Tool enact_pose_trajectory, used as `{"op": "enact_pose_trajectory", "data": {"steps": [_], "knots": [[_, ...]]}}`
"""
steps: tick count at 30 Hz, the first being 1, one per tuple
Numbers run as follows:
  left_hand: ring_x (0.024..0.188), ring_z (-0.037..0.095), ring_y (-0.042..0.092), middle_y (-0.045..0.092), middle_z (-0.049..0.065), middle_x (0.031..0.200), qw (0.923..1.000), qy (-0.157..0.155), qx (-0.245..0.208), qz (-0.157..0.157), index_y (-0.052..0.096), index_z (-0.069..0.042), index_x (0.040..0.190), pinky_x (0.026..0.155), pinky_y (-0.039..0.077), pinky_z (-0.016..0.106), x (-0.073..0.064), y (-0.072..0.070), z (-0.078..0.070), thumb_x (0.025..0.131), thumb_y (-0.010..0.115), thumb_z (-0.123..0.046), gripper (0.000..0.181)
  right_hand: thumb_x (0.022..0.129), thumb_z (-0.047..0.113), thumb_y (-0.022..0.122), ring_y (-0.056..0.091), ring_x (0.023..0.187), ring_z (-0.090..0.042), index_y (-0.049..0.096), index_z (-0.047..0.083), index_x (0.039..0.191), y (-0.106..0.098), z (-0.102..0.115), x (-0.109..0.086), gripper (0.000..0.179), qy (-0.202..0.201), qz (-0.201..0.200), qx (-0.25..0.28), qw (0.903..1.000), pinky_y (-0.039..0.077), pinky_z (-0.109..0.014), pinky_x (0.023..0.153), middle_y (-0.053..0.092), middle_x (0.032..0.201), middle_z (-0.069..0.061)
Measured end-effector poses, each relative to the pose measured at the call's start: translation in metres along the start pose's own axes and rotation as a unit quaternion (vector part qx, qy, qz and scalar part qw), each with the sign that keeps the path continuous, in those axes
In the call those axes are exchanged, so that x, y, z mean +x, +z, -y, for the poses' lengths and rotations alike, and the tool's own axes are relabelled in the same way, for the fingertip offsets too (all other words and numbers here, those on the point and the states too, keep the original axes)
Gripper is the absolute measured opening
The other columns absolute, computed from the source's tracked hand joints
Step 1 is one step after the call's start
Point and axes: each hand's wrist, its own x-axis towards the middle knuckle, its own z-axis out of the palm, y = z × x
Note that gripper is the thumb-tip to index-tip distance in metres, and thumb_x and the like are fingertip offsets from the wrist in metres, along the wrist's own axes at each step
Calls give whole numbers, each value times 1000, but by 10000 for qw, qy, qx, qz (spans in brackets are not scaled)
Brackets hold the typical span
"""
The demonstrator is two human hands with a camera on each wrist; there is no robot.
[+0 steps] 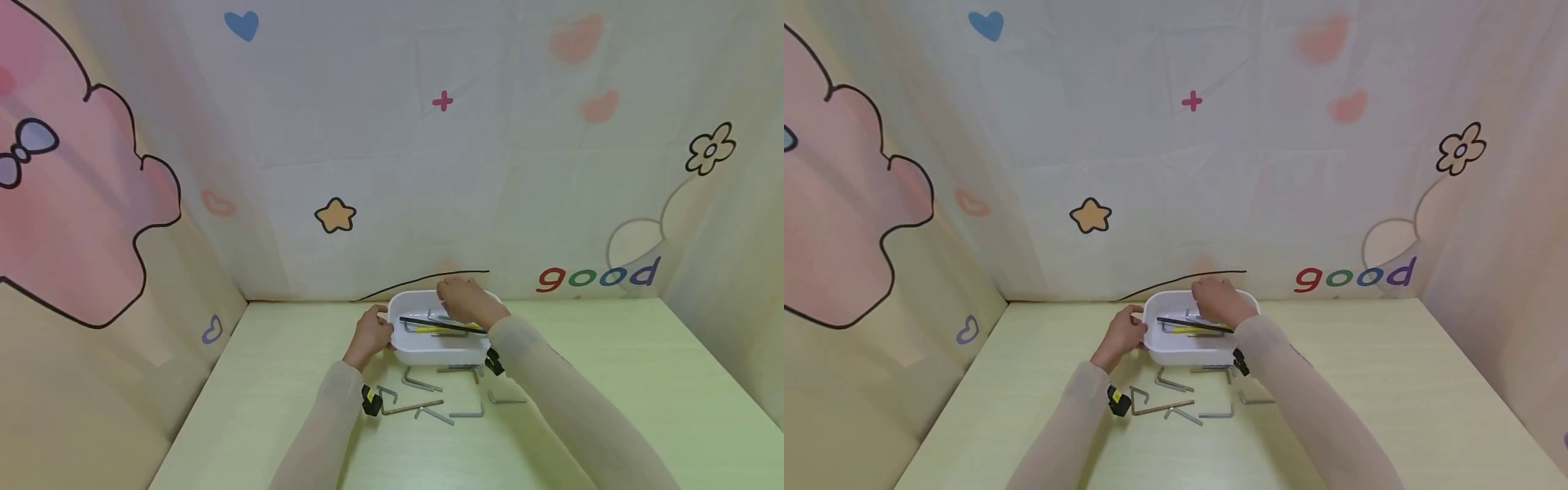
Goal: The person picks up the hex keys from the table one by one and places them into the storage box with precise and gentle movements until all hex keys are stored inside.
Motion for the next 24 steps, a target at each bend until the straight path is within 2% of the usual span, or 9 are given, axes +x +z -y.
{"op": "enact_pose_trajectory", "data": {"steps": [3,14,24], "knots": [[62,15,56,51,9,91,10000,25,20,-7,46,1,137,63,65,37,0,0,0,91,52,0,46,98,17,56,57,114,-32,59,7,117,-1,-1,-4,21,62,-22,115,9999,45,-58,105,61,116,-10],[60,14,55,51,9,90,10000,42,-15,15,46,1,138,68,65,44,0,2,-1,92,51,1,46,97,20,59,54,120,-34,58,8,121,-6,1,-30,27,-93,-483,22,9988,47,-60,100,59,123,-10],[65,16,57,53,12,94,10000,-15,29,0,46,1,138,63,65,36,0,2,-1,92,52,0,47,95,22,64,56,116,-32,60,10,121,-3,11,-53,29,-386,-846,-301,9952,50,-55,93,60,119,-8]]}}
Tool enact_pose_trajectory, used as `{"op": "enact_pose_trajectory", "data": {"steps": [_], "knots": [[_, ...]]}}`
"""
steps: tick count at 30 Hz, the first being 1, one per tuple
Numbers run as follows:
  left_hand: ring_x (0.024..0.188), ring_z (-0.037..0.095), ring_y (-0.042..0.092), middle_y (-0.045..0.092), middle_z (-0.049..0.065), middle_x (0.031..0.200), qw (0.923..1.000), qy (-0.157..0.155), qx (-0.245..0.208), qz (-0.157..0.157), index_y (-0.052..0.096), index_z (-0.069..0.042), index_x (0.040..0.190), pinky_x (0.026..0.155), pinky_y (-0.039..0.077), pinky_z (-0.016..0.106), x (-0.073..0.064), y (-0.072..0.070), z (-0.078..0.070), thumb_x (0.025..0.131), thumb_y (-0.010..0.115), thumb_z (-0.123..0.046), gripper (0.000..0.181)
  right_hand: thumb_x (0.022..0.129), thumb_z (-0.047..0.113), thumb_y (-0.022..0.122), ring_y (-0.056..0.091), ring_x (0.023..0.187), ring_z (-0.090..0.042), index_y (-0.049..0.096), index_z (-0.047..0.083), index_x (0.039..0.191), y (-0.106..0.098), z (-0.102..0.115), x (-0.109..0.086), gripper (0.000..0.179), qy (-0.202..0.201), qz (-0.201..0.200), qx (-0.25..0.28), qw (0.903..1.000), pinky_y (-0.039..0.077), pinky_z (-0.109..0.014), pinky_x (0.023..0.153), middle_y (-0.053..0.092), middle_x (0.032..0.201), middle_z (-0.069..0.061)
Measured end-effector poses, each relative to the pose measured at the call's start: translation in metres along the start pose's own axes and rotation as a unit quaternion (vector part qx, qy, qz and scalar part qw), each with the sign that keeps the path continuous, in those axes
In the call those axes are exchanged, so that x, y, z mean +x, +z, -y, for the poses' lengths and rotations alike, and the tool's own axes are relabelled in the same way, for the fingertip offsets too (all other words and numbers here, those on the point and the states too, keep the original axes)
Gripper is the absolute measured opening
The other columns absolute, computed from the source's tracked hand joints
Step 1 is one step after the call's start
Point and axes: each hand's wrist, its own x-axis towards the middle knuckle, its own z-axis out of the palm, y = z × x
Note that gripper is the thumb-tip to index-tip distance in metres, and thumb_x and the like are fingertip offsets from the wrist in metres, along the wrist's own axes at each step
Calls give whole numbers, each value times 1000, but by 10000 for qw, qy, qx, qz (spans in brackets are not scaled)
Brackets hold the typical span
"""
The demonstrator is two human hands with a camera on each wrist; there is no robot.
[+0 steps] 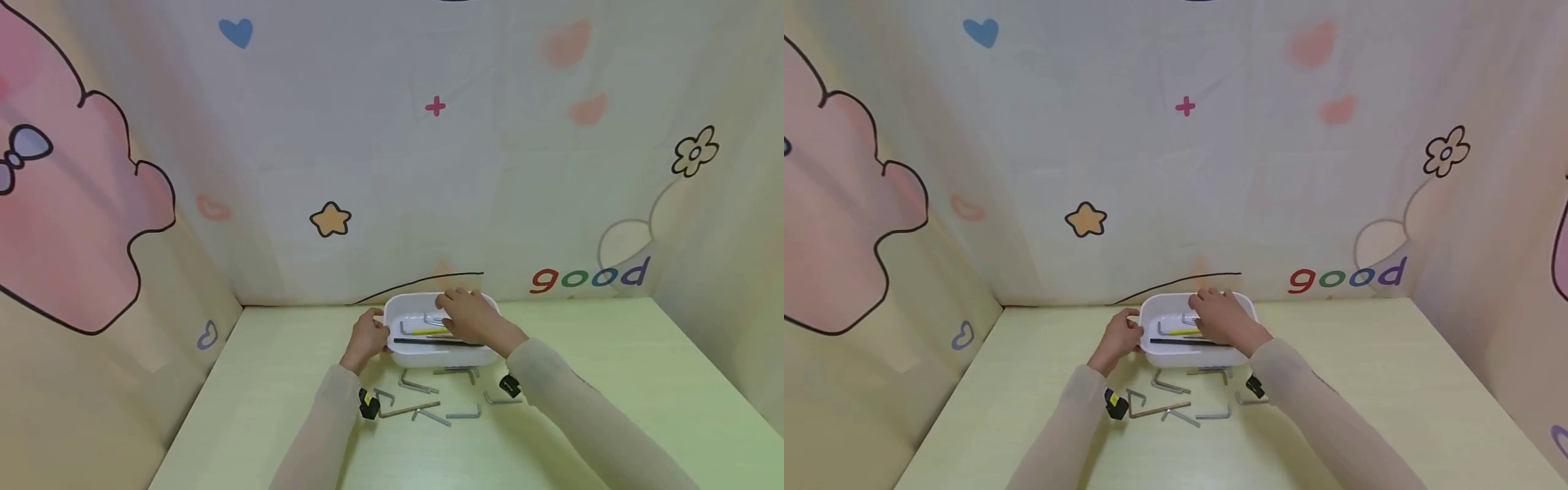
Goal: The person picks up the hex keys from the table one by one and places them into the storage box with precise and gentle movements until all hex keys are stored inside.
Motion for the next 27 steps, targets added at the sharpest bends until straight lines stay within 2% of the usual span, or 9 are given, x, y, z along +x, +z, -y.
{"op": "enact_pose_trajectory", "data": {"steps": [3,12,17,22,27], "knots": [[66,16,58,53,11,94,10000,43,14,33,46,1,138,62,65,35,1,1,0,92,52,0,47,94,23,65,57,115,-30,60,11,122,-3,4,-9,31,-27,-126,-35,9999,51,-54,94,62,118,-7],[67,16,58,53,11,94,9999,145,-2,20,46,1,138,63,65,36,2,2,-3,91,52,0,47,89,23,71,59,111,-28,61,10,124,-8,16,-32,38,-154,-564,-173,9981,52,-45,79,64,116,-6],[65,16,58,53,12,92,9999,152,-34,62,45,3,137,60,64,31,1,2,-4,91,50,1,46,89,23,71,60,107,-26,63,10,120,-4,21,-46,35,-229,-831,-139,9962,52,-42,77,64,113,-4],[62,15,57,53,11,91,9999,127,-93,51,45,3,137,62,65,34,-1,1,-2,91,50,1,47,88,21,72,61,104,-26,64,11,116,1,27,-60,31,-226,-989,-26,9948,51,-40,76,65,111,-4],[65,16,57,53,12,93,10000,78,-51,5,46,2,138,60,64,32,1,1,3,91,52,0,47,88,23,72,60,101,-23,64,12,116,9,31,-71,31,-176,-994,12,9949,48,-35,73,65,110,-3]]}}
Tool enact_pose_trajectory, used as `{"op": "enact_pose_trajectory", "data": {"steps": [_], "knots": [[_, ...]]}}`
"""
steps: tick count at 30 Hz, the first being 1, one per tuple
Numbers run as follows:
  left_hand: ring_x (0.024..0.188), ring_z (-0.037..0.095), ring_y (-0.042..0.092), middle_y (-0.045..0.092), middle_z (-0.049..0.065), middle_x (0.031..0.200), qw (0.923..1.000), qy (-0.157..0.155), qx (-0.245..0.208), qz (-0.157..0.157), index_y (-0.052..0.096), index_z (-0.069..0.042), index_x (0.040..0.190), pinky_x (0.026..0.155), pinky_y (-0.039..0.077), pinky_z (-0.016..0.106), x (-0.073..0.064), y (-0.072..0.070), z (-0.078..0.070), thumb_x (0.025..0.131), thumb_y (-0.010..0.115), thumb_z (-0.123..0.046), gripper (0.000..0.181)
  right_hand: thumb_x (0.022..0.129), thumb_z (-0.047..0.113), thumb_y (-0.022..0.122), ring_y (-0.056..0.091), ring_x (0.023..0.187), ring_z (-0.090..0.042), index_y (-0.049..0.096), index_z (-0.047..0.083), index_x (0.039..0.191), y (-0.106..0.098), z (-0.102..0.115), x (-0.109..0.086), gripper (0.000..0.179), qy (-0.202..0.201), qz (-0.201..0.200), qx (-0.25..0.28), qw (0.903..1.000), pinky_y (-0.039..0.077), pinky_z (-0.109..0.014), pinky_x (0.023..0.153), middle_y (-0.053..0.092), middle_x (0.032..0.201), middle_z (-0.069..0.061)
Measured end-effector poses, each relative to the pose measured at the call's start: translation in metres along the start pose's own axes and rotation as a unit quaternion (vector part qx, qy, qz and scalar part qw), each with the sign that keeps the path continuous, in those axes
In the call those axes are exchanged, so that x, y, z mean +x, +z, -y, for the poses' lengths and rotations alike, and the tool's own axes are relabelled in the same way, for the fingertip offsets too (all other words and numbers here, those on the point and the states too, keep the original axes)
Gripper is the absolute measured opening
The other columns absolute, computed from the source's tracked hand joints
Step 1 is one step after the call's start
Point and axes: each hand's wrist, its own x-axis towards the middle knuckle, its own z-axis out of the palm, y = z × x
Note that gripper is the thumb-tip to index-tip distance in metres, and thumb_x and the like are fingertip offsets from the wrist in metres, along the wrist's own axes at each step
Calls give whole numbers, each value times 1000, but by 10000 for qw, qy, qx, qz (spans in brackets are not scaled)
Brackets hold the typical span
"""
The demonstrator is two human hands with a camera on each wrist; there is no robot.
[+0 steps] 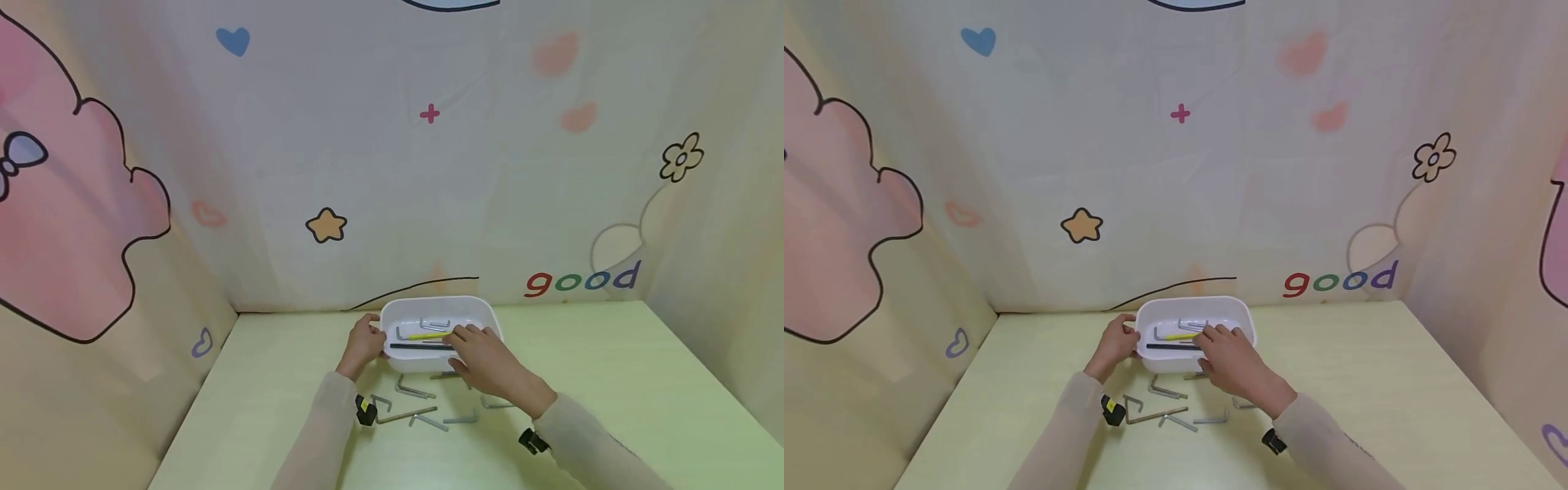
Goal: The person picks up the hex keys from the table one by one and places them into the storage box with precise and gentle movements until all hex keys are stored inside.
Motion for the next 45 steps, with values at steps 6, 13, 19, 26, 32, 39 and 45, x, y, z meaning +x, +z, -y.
{"op": "enact_pose_trajectory", "data": {"steps": [6,13,19,26,32,39,45], "knots": [[67,16,56,54,13,97,10000,-71,-2,-30,46,0,139,59,64,30,2,-1,3,92,53,-2,47,85,22,75,58,99,-22,66,11,110,6,5,-10,29,10,-38,144,9999,42,-30,69,65,109,-2],[67,17,56,53,12,95,10000,-42,-5,-37,45,0,139,58,63,30,1,-1,3,91,53,-2,48,84,24,76,56,92,-18,67,15,102,11,13,-24,22,-150,-153,57,9998,41,-28,68,63,99,3],[68,17,56,53,12,96,10000,-55,5,-62,46,-1,139,60,64,33,1,-1,3,92,54,-2,47,83,26,77,58,93,-17,66,18,102,21,20,-33,24,-407,-127,-59,9991,44,-30,71,63,98,5],[66,16,56,53,13,97,9999,-111,-14,-19,46,-1,139,66,65,37,1,0,2,94,54,-3,46,83,26,77,55,91,-17,66,17,103,25,21,-40,24,-332,196,37,9993,40,-28,68,63,98,5],[63,15,57,54,13,96,9999,-100,24,-29,45,-1,140,64,65,36,1,0,2,94,53,-3,47,80,27,79,57,96,-18,66,17,104,32,20,-47,29,-426,423,136,9981,43,-31,71,63,100,5],[61,15,57,54,13,94,9999,-86,56,-28,45,1,139,67,65,40,0,-1,1,93,53,-2,47,76,24,82,56,96,-16,65,19,104,38,18,-52,33,-573,500,148,9970,42,-29,68,62,100,6],[62,15,57,52,12,95,10000,-73,31,-34,45,1,139,65,65,38,-1,0,0,93,53,-1,47,77,21,81,57,93,-15,67,19,101,41,16,-56,28,-598,583,242,9962,40,-27,66,62,95,7]]}}
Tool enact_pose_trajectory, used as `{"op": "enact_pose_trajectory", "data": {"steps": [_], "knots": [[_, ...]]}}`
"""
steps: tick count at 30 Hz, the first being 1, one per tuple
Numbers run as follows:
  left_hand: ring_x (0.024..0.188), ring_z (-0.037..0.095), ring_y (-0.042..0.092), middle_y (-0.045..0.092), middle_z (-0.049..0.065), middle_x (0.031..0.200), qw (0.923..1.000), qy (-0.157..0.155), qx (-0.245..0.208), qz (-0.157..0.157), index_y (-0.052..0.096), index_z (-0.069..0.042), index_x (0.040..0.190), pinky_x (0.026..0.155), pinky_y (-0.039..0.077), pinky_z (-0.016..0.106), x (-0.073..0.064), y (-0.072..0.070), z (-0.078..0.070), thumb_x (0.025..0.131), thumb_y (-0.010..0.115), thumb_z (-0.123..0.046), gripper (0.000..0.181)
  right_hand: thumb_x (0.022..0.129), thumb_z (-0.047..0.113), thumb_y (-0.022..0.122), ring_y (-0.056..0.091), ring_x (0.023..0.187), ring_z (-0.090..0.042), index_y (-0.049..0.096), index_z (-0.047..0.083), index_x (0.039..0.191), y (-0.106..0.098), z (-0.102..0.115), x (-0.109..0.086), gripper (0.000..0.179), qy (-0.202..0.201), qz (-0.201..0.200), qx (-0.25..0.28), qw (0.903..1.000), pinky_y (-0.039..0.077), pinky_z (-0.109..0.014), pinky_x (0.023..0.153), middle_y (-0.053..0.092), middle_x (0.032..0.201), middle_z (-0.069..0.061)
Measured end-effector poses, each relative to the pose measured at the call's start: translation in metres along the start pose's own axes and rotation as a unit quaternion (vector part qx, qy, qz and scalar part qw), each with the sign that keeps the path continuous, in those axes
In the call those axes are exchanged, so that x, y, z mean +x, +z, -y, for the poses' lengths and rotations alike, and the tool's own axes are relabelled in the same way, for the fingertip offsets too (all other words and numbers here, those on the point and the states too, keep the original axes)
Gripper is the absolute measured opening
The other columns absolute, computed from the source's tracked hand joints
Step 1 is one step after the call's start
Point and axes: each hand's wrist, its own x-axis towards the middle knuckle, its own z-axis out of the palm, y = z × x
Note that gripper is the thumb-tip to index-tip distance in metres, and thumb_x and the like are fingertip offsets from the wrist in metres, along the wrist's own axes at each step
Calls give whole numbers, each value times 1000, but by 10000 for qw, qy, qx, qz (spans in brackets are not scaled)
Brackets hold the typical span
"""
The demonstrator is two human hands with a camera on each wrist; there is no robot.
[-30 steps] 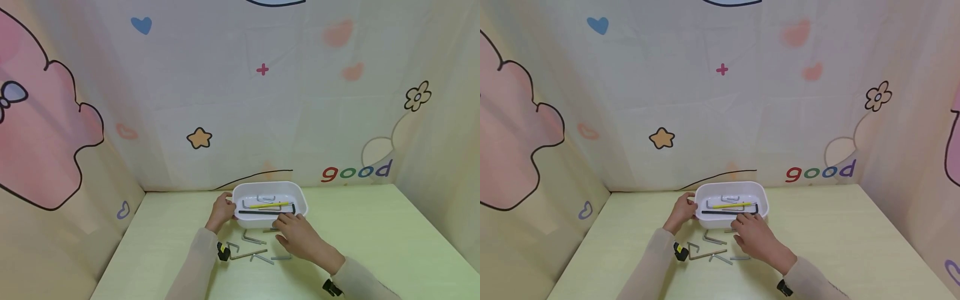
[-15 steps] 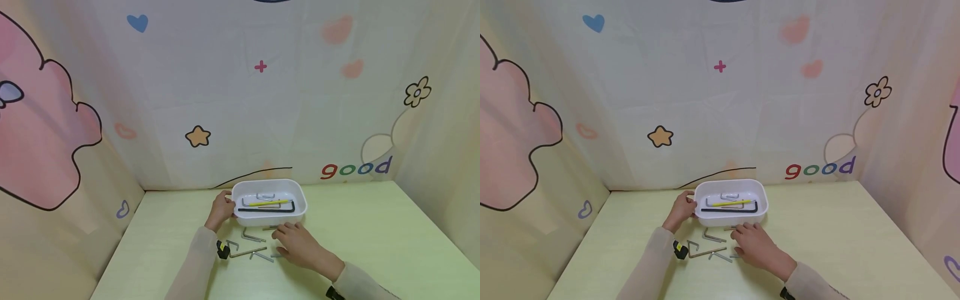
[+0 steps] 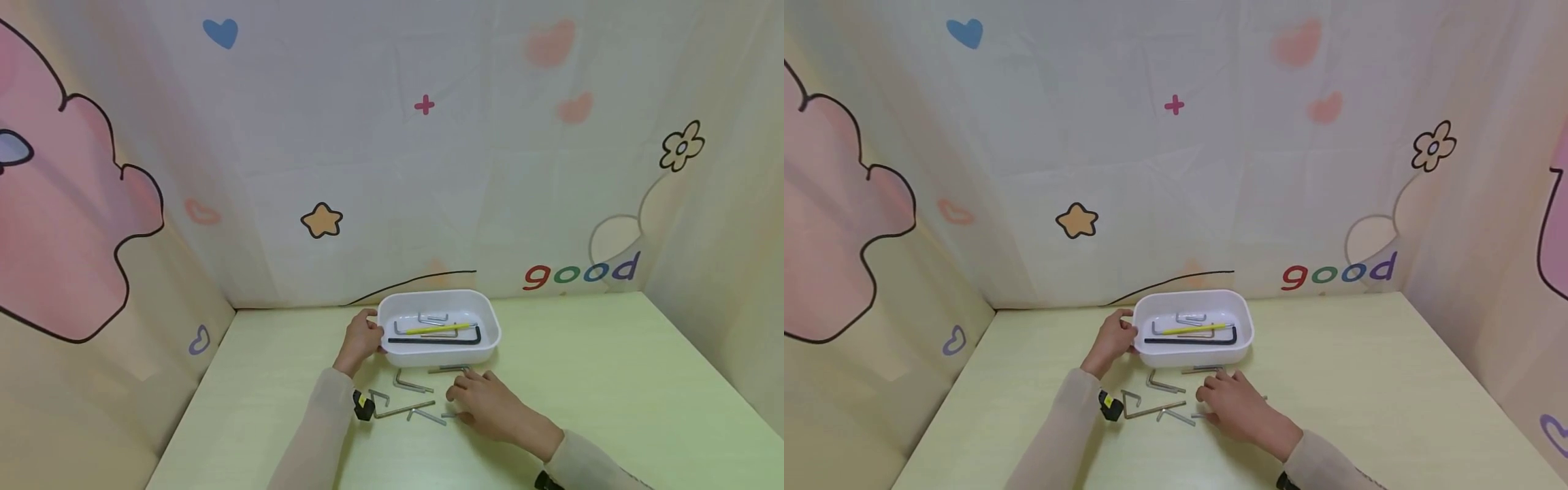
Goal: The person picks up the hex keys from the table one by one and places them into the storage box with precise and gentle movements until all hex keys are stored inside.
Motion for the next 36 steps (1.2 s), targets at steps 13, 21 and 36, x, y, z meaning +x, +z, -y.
{"op": "enact_pose_trajectory", "data": {"steps": [13,21,36], "knots": [[68,18,58,53,14,96,10000,-11,-57,19,45,1,139,62,65,33,0,-1,-3,92,53,-1,47,79,16,78,59,92,-19,66,20,93,4,-6,1,19,-27,111,142,9998,42,-29,66,60,89,8],[69,18,57,53,13,97,10000,-6,20,32,46,-1,139,64,65,35,1,0,-4,94,53,-2,46,84,12,73,55,80,-12,62,20,82,4,-8,4,14,5,125,241,9996,37,-25,63,56,79,11],[68,18,59,53,13,98,9999,-87,75,46,46,-1,138,72,65,42,0,-1,-3,92,52,-1,46,83,1,66,54,81,-16,56,14,84,16,-9,8,16,-273,305,-12,9992,40,-24,62,57,81,3]]}}
